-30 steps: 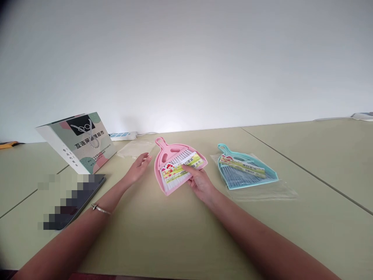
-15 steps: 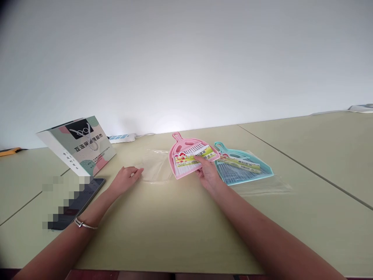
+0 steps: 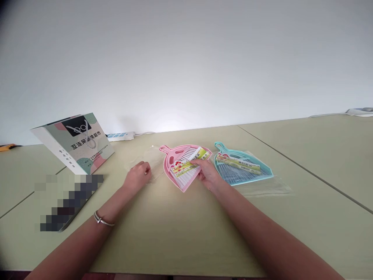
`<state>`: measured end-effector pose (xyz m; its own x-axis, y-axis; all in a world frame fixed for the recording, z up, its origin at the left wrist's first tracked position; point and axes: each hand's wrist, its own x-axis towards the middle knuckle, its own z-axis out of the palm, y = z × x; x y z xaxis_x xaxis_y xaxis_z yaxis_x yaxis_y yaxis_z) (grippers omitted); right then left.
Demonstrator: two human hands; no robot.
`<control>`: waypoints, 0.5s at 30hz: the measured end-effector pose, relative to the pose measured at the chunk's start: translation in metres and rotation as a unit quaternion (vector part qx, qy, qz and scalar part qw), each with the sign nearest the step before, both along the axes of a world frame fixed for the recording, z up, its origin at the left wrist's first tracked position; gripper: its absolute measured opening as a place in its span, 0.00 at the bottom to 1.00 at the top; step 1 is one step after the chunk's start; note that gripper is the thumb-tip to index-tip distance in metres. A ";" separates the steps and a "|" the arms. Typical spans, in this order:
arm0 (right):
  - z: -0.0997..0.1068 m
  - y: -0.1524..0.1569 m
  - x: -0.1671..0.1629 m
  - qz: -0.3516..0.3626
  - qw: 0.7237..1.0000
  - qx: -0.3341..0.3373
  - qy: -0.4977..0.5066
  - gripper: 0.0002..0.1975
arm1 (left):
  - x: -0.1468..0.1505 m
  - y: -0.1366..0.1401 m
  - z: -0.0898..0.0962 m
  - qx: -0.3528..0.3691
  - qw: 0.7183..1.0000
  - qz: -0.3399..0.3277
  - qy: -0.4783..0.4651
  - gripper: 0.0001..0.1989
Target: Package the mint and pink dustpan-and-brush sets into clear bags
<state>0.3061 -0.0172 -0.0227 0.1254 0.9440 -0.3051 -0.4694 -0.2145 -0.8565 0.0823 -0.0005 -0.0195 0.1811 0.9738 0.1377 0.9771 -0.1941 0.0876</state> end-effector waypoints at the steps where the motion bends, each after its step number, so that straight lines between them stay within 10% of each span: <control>1: 0.001 -0.001 0.000 0.012 1.000 -0.007 -0.008 0.14 | -0.007 0.002 0.001 0.013 1.000 0.013 -0.009 0.11; 7: -0.001 -0.007 -0.002 0.117 0.991 -0.020 -0.059 0.13 | -0.018 0.001 0.006 0.094 0.994 0.027 -0.047 0.09; 15: -0.001 -0.013 -0.014 0.124 0.992 0.007 -0.012 0.15 | 0.000 -0.015 0.002 0.207 0.962 -0.171 -0.057 0.11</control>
